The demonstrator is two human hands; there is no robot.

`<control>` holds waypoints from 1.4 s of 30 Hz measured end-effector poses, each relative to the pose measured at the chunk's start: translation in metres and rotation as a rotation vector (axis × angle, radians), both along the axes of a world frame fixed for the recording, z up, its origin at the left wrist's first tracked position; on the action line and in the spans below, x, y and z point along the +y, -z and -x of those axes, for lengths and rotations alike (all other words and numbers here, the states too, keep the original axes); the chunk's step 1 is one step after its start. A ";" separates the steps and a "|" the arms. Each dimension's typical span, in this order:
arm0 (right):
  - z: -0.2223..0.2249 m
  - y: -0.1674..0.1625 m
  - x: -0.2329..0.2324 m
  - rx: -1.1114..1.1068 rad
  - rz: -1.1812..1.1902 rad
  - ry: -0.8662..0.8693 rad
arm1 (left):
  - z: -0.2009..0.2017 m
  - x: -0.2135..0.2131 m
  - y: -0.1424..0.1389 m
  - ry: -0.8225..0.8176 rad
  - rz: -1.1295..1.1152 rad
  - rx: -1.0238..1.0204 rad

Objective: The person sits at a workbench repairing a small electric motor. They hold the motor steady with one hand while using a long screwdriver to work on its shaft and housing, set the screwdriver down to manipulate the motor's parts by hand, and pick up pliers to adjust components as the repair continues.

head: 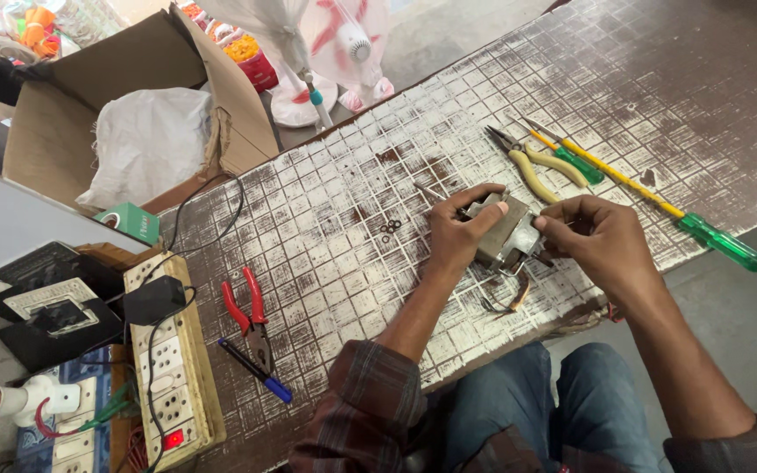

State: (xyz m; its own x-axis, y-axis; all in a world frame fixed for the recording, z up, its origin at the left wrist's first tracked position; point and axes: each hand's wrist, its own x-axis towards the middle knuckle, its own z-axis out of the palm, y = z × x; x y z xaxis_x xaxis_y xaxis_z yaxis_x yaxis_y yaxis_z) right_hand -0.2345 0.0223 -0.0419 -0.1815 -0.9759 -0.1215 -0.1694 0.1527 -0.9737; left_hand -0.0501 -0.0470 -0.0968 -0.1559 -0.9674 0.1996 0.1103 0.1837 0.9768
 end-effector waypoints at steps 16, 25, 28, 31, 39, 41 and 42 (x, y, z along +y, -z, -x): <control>-0.004 -0.014 0.003 0.089 -0.109 0.010 | 0.000 0.002 -0.002 0.001 -0.023 -0.026; -0.002 -0.008 0.004 0.103 -0.033 -0.003 | 0.000 0.000 0.001 0.002 -0.013 -0.014; -0.001 -0.006 0.004 0.095 -0.006 0.006 | 0.000 0.001 0.001 0.005 -0.034 -0.002; -0.001 -0.005 0.003 0.094 -0.080 0.028 | -0.001 0.000 0.001 0.005 -0.016 -0.001; -0.002 -0.007 0.004 0.139 0.023 0.006 | -0.001 0.000 0.002 0.001 -0.021 0.007; -0.003 -0.008 0.003 0.171 -0.095 0.021 | 0.000 -0.001 0.002 -0.003 -0.017 -0.003; -0.003 -0.008 0.004 0.188 -0.152 0.027 | 0.000 -0.001 0.002 -0.006 -0.029 -0.018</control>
